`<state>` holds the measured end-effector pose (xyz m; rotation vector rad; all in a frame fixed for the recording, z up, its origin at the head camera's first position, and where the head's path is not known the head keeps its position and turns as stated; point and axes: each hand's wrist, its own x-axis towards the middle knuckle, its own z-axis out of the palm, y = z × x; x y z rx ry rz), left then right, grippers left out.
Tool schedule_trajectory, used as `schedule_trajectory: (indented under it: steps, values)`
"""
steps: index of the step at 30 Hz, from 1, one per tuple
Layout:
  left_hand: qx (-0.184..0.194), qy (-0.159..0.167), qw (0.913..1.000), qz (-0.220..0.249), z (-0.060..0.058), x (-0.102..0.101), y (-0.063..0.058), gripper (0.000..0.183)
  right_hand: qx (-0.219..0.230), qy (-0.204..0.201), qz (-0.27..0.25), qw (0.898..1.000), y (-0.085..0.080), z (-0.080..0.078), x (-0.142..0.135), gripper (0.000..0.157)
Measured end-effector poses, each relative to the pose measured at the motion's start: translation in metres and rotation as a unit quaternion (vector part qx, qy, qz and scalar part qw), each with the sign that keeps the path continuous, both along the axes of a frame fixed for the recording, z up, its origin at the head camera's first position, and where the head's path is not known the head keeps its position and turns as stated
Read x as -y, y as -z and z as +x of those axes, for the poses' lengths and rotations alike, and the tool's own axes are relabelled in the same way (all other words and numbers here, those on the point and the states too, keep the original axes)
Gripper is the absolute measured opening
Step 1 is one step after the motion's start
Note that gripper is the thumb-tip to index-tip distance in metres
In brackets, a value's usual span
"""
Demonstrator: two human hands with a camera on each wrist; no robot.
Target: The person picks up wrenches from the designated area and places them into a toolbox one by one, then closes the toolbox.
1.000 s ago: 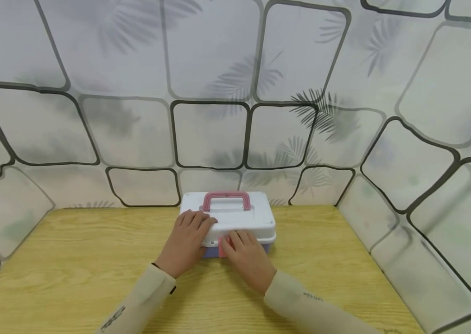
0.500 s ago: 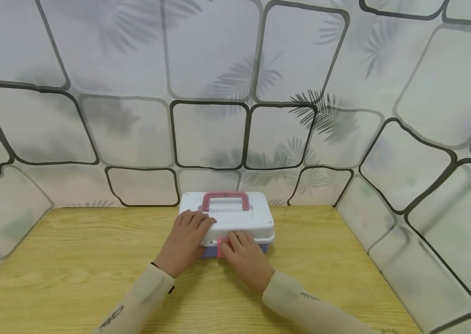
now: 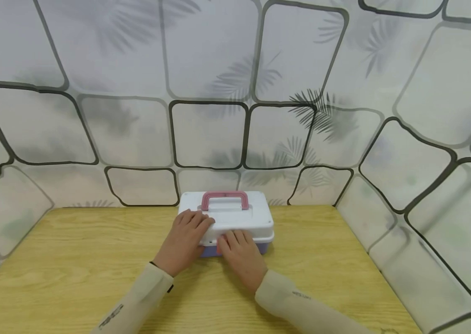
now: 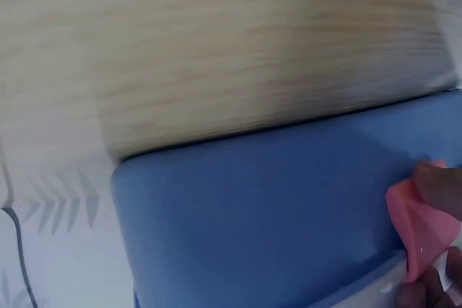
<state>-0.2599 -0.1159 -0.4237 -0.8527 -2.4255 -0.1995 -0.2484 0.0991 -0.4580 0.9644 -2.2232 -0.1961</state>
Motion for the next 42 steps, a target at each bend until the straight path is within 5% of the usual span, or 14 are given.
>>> schedule_trajectory:
  steps: [6, 9, 11, 12, 14, 17, 19, 24, 28, 31, 36, 42]
  values:
    - [0.015, 0.019, 0.9996, 0.01, 0.0, 0.001, 0.0, 0.066, 0.02, -0.023, -0.01, 0.999, -0.01, -0.005, -0.004, 0.022]
    - [0.061, 0.029, 0.9963, 0.053, 0.0, 0.004, -0.005, 0.067, 0.064, -0.059, -0.101, 0.991, -0.032, -0.008, -0.018, 0.02]
    - [0.1, 0.024, 0.9886, 0.11, -0.002, 0.008, -0.01, 0.066, 0.101, -0.055, -0.208, 0.971, -0.045, -0.014, -0.034, 0.017]
    - [0.119, 0.014, 0.9821, 0.146, -0.002, 0.01, -0.013, 0.064, 0.129, -0.043, -0.27, 0.953, -0.05, -0.016, -0.043, 0.015]
    - [0.158, -0.013, 0.9624, 0.22, -0.002, 0.015, -0.018, 0.063, 0.196, -0.002, -0.391, 0.899, -0.056, -0.022, -0.064, 0.024]
    - [0.224, -0.054, 0.9262, 0.298, -0.001, 0.022, -0.022, 0.065, 0.329, 0.055, -0.512, 0.791, -0.055, -0.028, -0.091, 0.049]
    - [0.274, -0.074, 0.9043, 0.319, 0.0, 0.027, -0.022, 0.07, 0.41, 0.08, -0.536, 0.734, -0.05, -0.03, -0.103, 0.063]
    - [0.351, -0.074, 0.8777, 0.318, -0.003, 0.032, -0.021, 0.078, 0.513, 0.074, -0.554, 0.652, -0.039, -0.032, -0.107, 0.073]
    - [0.38, -0.082, 0.867, 0.312, -0.004, 0.031, -0.02, 0.082, 0.554, 0.052, -0.575, 0.6, -0.037, -0.033, -0.104, 0.067]
    - [0.388, -0.092, 0.8647, 0.305, -0.003, 0.032, -0.023, 0.082, 0.564, 0.053, -0.575, 0.591, -0.037, -0.032, -0.106, 0.065]
    - [0.393, -0.086, 0.8648, 0.3, -0.002, 0.035, -0.028, 0.079, 0.573, 0.062, -0.558, 0.597, -0.038, -0.027, -0.108, 0.066]
    - [0.426, -0.076, 0.8503, 0.3, 0.0, 0.04, -0.03, 0.082, 0.596, 0.059, -0.53, 0.6, -0.038, -0.023, -0.108, 0.063]
